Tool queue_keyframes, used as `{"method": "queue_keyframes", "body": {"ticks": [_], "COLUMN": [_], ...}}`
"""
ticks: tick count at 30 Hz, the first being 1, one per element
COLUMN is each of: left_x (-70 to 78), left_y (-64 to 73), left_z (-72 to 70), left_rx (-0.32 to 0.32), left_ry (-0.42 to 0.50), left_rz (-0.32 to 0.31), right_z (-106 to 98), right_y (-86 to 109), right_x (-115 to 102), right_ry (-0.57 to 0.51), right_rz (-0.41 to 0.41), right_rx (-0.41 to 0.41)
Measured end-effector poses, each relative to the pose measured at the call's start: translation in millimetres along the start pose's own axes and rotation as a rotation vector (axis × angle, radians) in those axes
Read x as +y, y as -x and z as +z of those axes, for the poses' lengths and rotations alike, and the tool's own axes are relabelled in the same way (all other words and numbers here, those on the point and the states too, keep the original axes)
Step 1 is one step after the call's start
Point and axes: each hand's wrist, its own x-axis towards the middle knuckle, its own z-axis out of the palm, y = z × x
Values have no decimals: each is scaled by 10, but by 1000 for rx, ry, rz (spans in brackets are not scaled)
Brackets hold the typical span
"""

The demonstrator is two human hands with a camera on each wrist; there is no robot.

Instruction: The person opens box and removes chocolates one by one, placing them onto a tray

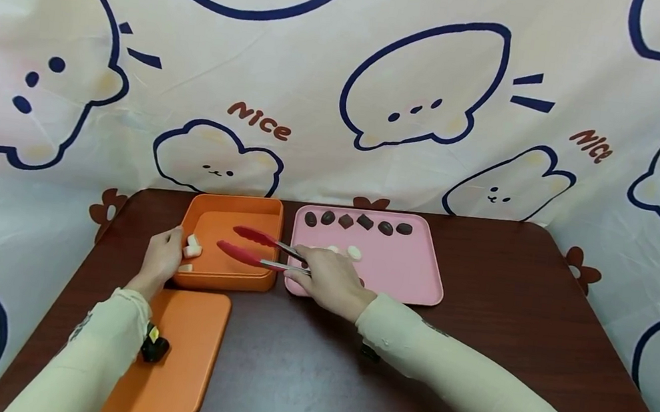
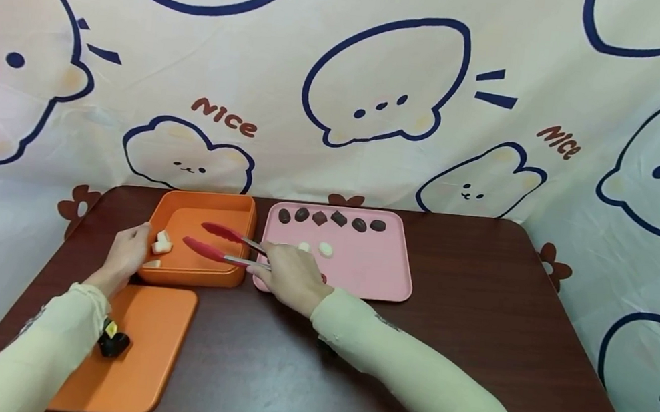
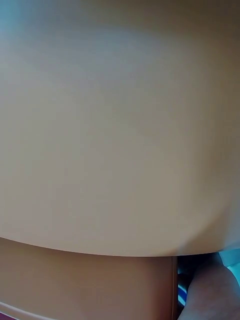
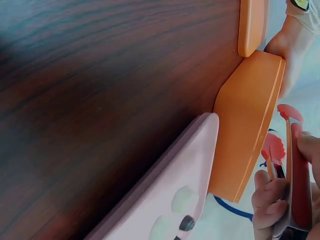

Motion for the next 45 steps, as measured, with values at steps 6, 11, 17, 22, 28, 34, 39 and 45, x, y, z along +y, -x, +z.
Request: {"method": "queue_keyframes", "body": {"ticks": [6, 11, 17, 22, 28, 34, 39, 45], "left_x": [26, 46, 54, 50, 40, 16, 1, -20], "left_y": [-10, -31, -59, -83, -78, -60, -48, -31], "left_z": [15, 14, -5, -20, -23, -38, -30, -22], "left_rx": [-10, -3, 22, 38, 41, 13, -13, -28], "left_ry": [-1, -10, -27, -40, -42, -31, 3, 6], "left_rz": [-4, -15, 7, 29, 42, 39, 25, -6], "right_z": [34, 68, 129, 170, 205, 255, 285, 327], "right_y": [-91, -183, -299, -381, -459, -481, -491, -497], "right_x": [-100, -197, -314, -409, -497, -544, -595, -656], "right_ry": [87, 168, 273, 356, 447, 481, 513, 540], "right_rz": [-46, -75, -104, -138, -171, -197, -218, -227], "right_rx": [-13, -24, -28, -30, -32, -28, -18, -18]}}
